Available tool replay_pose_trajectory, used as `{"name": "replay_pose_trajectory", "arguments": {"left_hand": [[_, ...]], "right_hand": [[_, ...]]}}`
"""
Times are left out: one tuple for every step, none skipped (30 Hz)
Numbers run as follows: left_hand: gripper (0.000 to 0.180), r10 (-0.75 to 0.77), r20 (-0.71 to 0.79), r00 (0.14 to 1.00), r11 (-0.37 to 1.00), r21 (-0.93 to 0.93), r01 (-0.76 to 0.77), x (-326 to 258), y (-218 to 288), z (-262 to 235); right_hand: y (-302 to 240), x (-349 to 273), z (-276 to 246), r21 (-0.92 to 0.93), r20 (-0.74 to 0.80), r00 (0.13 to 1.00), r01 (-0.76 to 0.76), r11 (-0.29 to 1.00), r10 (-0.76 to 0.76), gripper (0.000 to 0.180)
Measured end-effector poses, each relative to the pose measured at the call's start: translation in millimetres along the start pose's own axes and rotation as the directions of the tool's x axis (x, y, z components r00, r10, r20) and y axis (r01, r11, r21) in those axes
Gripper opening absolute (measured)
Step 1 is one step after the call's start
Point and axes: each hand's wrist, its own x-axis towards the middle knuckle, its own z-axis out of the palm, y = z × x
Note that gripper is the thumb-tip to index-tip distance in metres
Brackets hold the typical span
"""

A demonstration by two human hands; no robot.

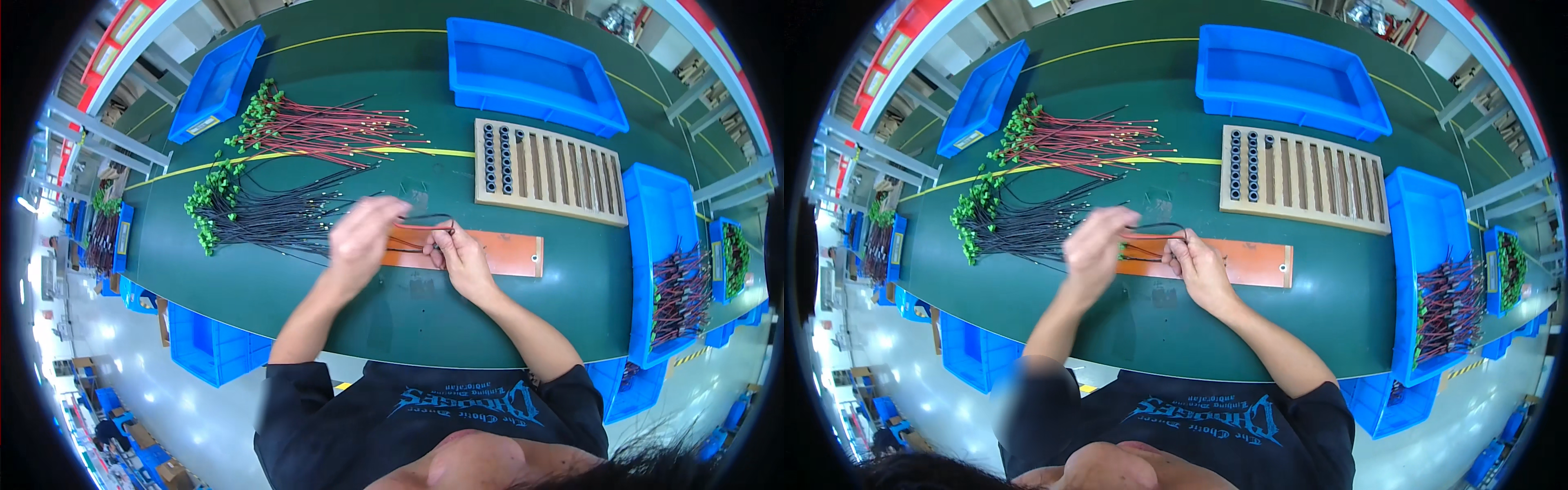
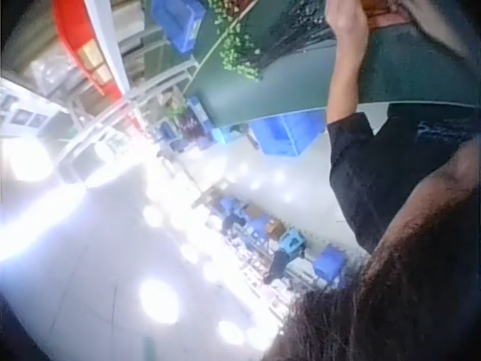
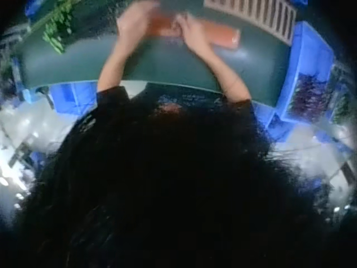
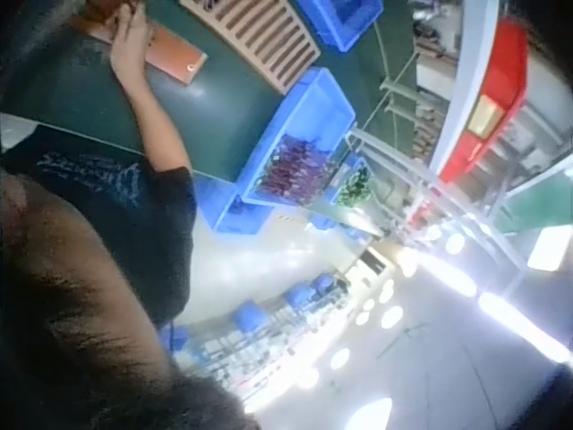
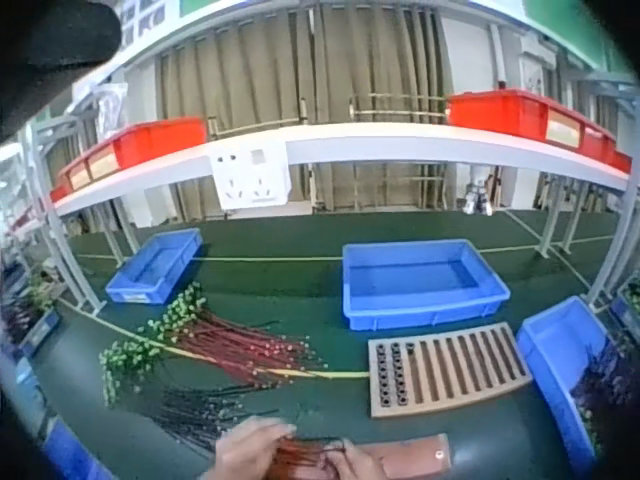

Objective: The person assembles wire harnesses by hand at a green workbench. They pick up red and black wires, insert them into a green connector, and use a crimping tool to secure the connection. The finished harnesses are placed into a blue bin.

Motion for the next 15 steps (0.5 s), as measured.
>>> {"name": "replay_pose_trajectory", "arguments": {"left_hand": [[0.038,0.13,0.045,0.99,0.976,0.171,-0.136,22,4,-29],[0.038,0.158,0.111,0.981,0.909,0.371,-0.189,32,3,-49],[0.039,0.198,0.217,0.956,0.795,0.535,-0.286,38,-6,-67],[0.039,0.167,0.296,0.941,0.734,0.6,-0.319,41,-6,-77],[0.044,0.11,0.363,0.925,0.667,0.663,-0.339,37,-10,-80],[0.049,0.046,0.423,0.905,0.596,0.715,-0.365,34,-12,-82],[0.053,0.072,0.424,0.903,0.515,0.759,-0.397,30,-12,-83],[0.057,0.115,0.43,0.896,0.438,0.787,-0.434,36,-3,-75],[0.061,0.148,0.436,0.888,0.354,0.815,-0.459,37,5,-67],[0.072,0.138,0.442,0.886,0.35,0.815,-0.461,24,12,-55],[0.076,0.271,0.515,0.813,0.292,0.761,-0.579,22,25,-47],[0.075,0.375,0.584,0.72,0.207,0.705,-0.679,7,25,-31],[0.075,0.471,0.639,0.609,0.103,0.646,-0.757,-7,24,-14],[0.061,0.537,0.687,0.49,0.065,0.546,-0.836,4,41,-12],[0.055,0.474,0.758,0.448,-0.017,0.517,-0.856,-1,54,-9]], "right_hand": [[-5,-2,-4,0.003,-0.016,1.0,-0.011,1.0,0.011,0.024],[-3,-1,-4,-0.005,-0.017,1.0,0.019,1.0,-0.019,0.024],[1,-1,-4,-0.016,-0.01,0.999,0.042,0.999,-0.042,0.024],[4,-1,-4,-0.026,-0.004,0.998,0.064,0.998,-0.064,0.024],[1,-1,-1,-0.04,0.009,0.998,0.067,0.997,-0.067,0.024],[-4,-2,0,-0.054,0.019,0.997,0.07,0.996,-0.069,0.024],[-6,-2,2,-0.069,0.027,0.997,0.073,0.995,-0.071,0.024],[-6,-2,0,-0.078,0.023,0.998,0.062,0.995,-0.061,0.025],[-5,-2,1,-0.085,0.03,0.998,0.053,0.995,-0.051,0.025],[-4,-1,1,-0.092,0.035,0.999,0.043,0.995,-0.04,0.025],[-1,-2,1,-0.15,0.008,0.99,0.138,0.979,-0.138,0.025],[4,-2,3,-0.214,-0.003,0.972,0.228,0.95,-0.234,0.025],[9,0,3,-0.278,-0.004,0.944,0.317,0.907,-0.331,0.024],[15,2,2,-0.206,-0.024,0.972,0.223,0.953,-0.233,0.024],[19,4,3,-0.127,-0.03,0.991,0.128,0.984,-0.133,0.024]]}}
